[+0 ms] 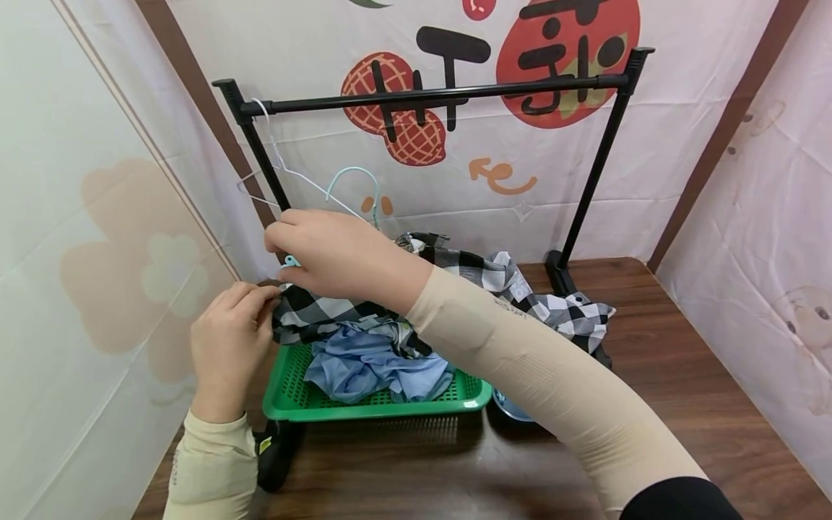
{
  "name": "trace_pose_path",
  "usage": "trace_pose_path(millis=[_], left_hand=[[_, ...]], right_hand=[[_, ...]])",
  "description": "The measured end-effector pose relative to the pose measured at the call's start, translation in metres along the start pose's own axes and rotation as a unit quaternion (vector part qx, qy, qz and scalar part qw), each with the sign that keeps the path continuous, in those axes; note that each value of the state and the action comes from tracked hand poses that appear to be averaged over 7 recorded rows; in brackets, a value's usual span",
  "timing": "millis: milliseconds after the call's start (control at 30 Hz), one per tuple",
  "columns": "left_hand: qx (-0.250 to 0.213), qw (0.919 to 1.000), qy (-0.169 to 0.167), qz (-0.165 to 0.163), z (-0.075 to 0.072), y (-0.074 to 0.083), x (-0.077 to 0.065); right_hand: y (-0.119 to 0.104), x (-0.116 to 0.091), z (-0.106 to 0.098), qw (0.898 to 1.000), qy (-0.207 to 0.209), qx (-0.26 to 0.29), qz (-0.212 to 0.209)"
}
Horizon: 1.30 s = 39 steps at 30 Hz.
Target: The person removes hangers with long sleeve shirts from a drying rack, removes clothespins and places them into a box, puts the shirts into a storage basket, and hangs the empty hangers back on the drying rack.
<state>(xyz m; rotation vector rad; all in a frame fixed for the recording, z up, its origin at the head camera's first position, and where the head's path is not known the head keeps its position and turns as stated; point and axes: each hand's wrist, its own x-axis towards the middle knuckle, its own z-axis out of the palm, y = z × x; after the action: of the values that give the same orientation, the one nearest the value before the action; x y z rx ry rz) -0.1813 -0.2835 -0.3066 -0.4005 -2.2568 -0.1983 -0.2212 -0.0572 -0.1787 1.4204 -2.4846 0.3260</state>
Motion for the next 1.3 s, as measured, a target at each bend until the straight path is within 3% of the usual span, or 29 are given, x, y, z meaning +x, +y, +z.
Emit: trace_pose_path(millis=[400,567,867,1300], left_hand=[[-0.008,0.9999,0.013,0.001,0.002,0.000,0.002],[-0.012,0.9998,0.016,0.000,0.002,-0.001,0.003],[-0.012,0.9999,0.011,0.004,0.001,-0.001,0.002],[-0.003,1.0000,-0.006,0.000,0.000,-0.001,0.001]], right_hand=[[0.009,0.041,0.011,0.996,-0.072,-0.011,0.059],[0.014,0.047,0.022,0.991,-0.101,-0.022,0.085],[0.015,0.048,0.032,0.985,-0.135,0.004,0.109],[0.013,0.047,0.036,0.985,-0.148,0.033,0.077]])
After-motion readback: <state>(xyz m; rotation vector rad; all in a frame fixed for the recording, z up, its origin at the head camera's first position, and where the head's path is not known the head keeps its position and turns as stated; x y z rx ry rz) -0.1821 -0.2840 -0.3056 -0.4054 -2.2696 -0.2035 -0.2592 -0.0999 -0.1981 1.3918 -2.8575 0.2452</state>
